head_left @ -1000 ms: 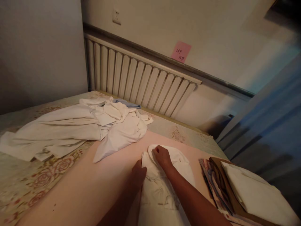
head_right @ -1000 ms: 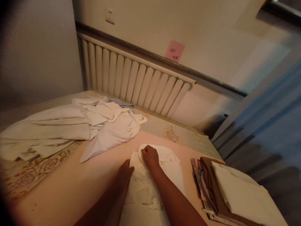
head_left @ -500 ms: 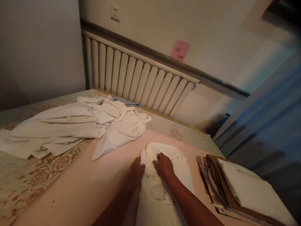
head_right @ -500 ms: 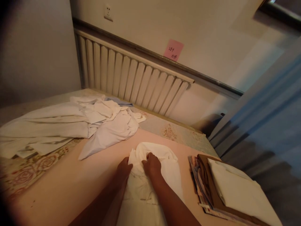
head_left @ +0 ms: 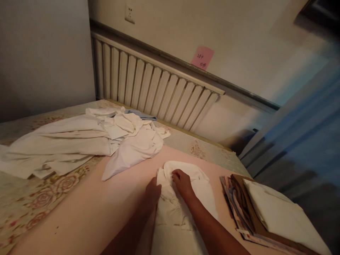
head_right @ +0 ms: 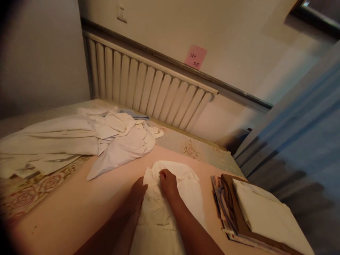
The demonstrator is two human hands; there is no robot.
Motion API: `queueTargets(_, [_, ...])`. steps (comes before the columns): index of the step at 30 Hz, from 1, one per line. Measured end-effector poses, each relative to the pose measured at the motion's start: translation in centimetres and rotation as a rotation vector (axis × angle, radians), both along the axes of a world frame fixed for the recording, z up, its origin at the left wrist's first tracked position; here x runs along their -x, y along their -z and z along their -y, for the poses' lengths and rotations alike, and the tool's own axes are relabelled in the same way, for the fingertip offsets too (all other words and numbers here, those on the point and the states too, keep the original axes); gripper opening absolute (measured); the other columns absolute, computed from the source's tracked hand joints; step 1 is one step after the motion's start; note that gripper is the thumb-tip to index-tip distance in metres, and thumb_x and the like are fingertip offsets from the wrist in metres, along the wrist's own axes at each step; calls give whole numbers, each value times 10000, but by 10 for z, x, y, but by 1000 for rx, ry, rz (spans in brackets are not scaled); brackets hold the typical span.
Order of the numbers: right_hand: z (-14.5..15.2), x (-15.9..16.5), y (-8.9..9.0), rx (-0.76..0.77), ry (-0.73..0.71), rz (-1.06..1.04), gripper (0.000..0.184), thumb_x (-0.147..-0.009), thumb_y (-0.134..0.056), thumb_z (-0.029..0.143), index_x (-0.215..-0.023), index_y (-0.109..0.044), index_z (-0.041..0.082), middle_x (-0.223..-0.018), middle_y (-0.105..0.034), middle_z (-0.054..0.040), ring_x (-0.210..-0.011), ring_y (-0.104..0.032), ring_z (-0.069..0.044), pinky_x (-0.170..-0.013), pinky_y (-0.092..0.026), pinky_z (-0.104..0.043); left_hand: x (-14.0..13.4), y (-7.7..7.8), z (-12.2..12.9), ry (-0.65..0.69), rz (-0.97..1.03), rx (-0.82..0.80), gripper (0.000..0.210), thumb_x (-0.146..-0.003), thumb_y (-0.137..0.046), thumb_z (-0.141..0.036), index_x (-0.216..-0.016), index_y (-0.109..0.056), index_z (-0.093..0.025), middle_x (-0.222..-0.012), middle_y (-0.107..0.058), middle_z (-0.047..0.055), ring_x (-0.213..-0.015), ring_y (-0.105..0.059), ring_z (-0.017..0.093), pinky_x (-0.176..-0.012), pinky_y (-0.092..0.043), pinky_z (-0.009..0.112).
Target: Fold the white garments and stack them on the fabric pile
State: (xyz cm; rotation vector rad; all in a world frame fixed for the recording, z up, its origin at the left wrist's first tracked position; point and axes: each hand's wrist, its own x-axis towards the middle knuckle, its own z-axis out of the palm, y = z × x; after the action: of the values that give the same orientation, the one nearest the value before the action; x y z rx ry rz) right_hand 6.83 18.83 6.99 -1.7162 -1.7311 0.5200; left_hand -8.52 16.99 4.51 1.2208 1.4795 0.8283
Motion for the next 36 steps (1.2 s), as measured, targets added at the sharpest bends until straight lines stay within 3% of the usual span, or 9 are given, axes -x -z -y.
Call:
queueTargets(4, [-8,3,9,114,-55,-81,244,-799,-439,207,-900,-661,206,-798,-706,-3,-690,-639,-144,-670,-464,-244,2,0,-1,18,-5,-2,318,-777,-477,-107,-1071,-587,-155,-1046,-690,62,-946,-634,182,-780,-466,237])
queueTargets(11, [-7,6,8,153,-114,-72,222,-744,-487,191,-792,-703,206,-845,-716,-16,-839,-628,-168,-792,-443,-266,0,10,-7,10,-24,-10,358,-761,-466,-83,-1092,-594,-130,-1056,-691,82,-965,-629,194,-816,-466,256])
queueTargets(15, [-8,9,5,215,-117,-110,227,-761,-484,242,-786,-701,181,-814,-702,-12,-777,-613,-153,-691,-442,-230,0,12,-8,32,-8,-34,386,-772,-477,-101,-1140,-590,-126,-1091,-686,85,-990,-626,200,-836,-459,257])
queueTargets(21, [-7,12,5,306,-54,-84,102,-653,-594,247,-588,-577,170,-502,-461,67,-513,-419,-95,-499,-307,-211,-1,14,-11,47,-33,-12,389,-798,-506,-176,-1174,-580,-108,-1115,-680,109,-1002,-627,210,-805,-454,252])
queueTargets(23, [-7,13,3,275,-23,-49,150,-626,-602,214,-525,-496,183,-488,-393,76,-514,-375,-88,-504,-273,-216,-2,14,-13,32,-51,6,374,-806,-513,-210,-1155,-588,-99,-1101,-685,120,-1000,-631,221,-799,-453,262])
queueTargets(26, [-5,14,1,176,43,7,168,-642,-577,182,-534,-449,193,-532,-401,65,-564,-374,-99,-552,-261,-230,-4,13,-16,19,-62,21,354,-847,-489,-302,-1119,-606,-107,-1037,-706,106,-947,-652,213,-763,-458,258])
queueTargets(32, [7,13,14,23,93,187,56,-725,-521,181,-687,-555,203,-601,-518,26,-596,-447,-137,-599,-294,-256,-7,13,-18,-1,-121,11,359,-832,-523,-343,-1117,-599,-139,-986,-721,70,-954,-661,215,-775,-455,255])
queueTargets(36, [20,0,16,-68,40,206,159,-740,-520,166,-856,-625,197,-758,-625,-19,-720,-545,-164,-705,-371,-262,-7,10,-15,28,-152,-7,373,-819,-543,-283,-1154,-570,-121,-987,-717,81,-918,-670,196,-760,-462,237])
